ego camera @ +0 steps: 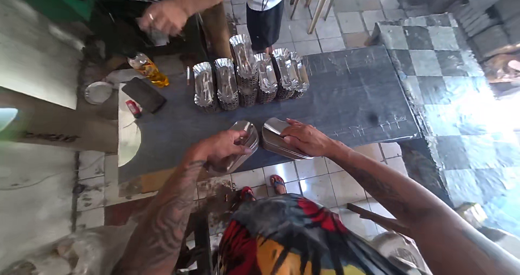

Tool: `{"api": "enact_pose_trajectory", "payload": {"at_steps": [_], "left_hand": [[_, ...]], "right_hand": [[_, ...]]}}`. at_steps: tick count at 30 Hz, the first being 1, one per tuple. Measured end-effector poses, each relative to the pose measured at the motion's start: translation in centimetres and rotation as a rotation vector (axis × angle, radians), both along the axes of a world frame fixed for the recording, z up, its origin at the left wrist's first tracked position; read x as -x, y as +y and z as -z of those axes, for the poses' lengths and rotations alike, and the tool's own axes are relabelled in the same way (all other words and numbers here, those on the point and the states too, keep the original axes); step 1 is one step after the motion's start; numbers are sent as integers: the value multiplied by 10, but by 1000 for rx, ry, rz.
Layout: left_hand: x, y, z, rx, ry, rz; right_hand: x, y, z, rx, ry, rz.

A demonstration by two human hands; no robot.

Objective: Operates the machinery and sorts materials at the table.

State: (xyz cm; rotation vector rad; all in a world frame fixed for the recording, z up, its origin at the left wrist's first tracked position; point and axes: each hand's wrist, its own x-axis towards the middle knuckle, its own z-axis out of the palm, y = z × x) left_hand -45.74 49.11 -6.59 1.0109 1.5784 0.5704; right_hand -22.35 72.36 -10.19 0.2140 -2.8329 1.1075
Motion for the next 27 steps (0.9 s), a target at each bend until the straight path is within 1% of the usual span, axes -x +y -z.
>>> {"api": "enact_pose_trajectory", "payload": {"at_steps": [3, 5, 7, 8, 9, 10, 12, 13, 14, 15, 16, 17, 18, 19, 20, 21, 22, 23, 24, 25, 26, 27], "left_hand": [[9, 2, -1, 37, -145, -11], [12, 1, 1, 53, -169, -12], [9, 0, -1, 29, -138, 10], [8, 0, -2, 7, -95, 35], [7, 0, -4, -19, -31, 55], [5, -1, -6, -44, 16, 44], [-5, -6, -9, -36, 126, -54], [-12, -7, -9, -35, 212, -93], [-19, -8, -9, -42, 311, -110], [-29, -10, -12, -45, 408, -115], [-41, -13, -14, -63, 502, -133], [-54, -18, -19, -74, 578, -162], [-67, -24, -28, -93, 646, -210], [-81, -35, -43, -148, 676, -308], [-98, -50, -57, -225, 665, -443], [-117, -68, -70, -301, 620, -612], [-138, -88, -82, -374, 522, -800], [-159, -106, -90, -463, 388, -987], [-180, -121, -95, -550, 210, -1157], [-201, -132, -98, -603, 29, -1309], [-220, -140, -97, -607, -113, -1431], [-235, -146, -93, -581, -188, -1525]], "right_hand": [[2, 2, 7, 11, 74, -23], [3, -3, 8, -10, 102, -10], [-1, -13, 5, -53, 177, 48], [-3, -18, -7, -70, 208, 105], [-5, -23, -29, -77, 224, 186], [-6, -26, -60, -62, 203, 285], [-4, -31, -112, -15, 7, 417], [1, -32, -125, -44, -131, 416], [8, -33, -127, -101, -276, 369], [14, -34, -120, -177, -395, 288], [14, -35, -110, -211, -443, 199], [6, -35, -101, -168, -403, 148], [-5, -36, -94, -25, -308, 143], [-17, -44, -89, 205, -205, 177], [-32, -59, -83, 500, -151, 223], [-49, -79, -76, 803, -169, 261], [-64, -99, -69, 1031, -244, 291], [-77, -117, -61, 1168, -335, 302], [-84, -130, -54, 1248, -397, 290], [-84, -139, -51, 1273, -425, 266], [-78, -148, -51, 1268, -429, 232], [-65, -159, -54, 1264, -421, 176]]}}
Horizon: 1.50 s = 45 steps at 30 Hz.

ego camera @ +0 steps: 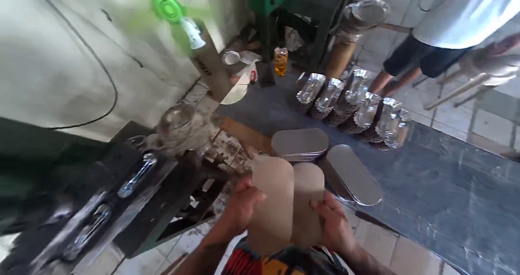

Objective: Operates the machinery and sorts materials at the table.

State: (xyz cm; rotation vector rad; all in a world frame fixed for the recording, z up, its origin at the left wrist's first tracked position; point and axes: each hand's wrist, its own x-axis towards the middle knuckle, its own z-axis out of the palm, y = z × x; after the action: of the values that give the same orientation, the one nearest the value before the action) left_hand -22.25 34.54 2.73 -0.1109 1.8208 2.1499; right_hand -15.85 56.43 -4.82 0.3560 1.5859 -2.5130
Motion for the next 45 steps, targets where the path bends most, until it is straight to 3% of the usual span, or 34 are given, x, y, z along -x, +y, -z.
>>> {"api": "enact_pose_trajectory", "payload": {"at_steps": [3, 6, 8, 10, 12, 13, 16, 18, 21, 24, 25, 28, 31, 33, 35, 38, 41, 43, 45], "left_hand": [[-18, -24, 18, -3, -118, -198], [-42, -86, 23, -249, -116, -381], [-64, -129, 46, -645, 128, -373], [-64, -158, 76, -834, 379, -285], [-60, -197, 83, -564, 274, -465], [-56, -220, 85, -232, 158, -502], [-19, -293, 100, 765, -46, -153], [17, -322, 110, 1149, -145, -141], [40, -347, 123, 1231, -177, -99], [0, -357, 111, 1198, 116, 91], [-23, -363, 99, 1199, 197, 213], [-81, -415, 93, 1293, 47, 458], [-104, -477, 118, 1288, 56, 470], [-116, -475, 99, 1329, 118, 498], [-145, -443, 61, 1315, 283, 496], [-199, -393, 25, 893, 465, 400], [-226, -351, 7, 461, 155, 331], [-234, -335, 2, 398, 16, 199], [-247, -325, 2, 501, 23, 149]], "right_hand": [[38, -61, -20, 71, 94, -172], [50, -119, -33, 154, 154, -602], [50, -167, -37, 315, 192, -801], [44, -221, -33, 429, 160, -822], [47, -258, -18, 387, 71, -735], [50, -268, -5, 306, 29, -688], [63, -272, 37, -111, 85, -648], [74, -269, 51, -303, 210, -587], [85, -274, 48, -554, 441, -412], [98, -290, 41, -982, 888, -391], [104, -300, 37, -1100, 1041, -483], [130, -355, 46, -1289, 1469, -880], [154, -425, 66, -1345, 1545, -1184], [161, -464, 68, -1434, 1461, -1273], [160, -473, 64, -1416, 1446, -1336], [150, -473, 66, -1379, 1474, -1357], [79, -526, 64, -1327, 1346, -1388], [29, -576, 59, -1259, 1224, -1472], [11, -599, 56, -1237, 1209, -1550]]}}
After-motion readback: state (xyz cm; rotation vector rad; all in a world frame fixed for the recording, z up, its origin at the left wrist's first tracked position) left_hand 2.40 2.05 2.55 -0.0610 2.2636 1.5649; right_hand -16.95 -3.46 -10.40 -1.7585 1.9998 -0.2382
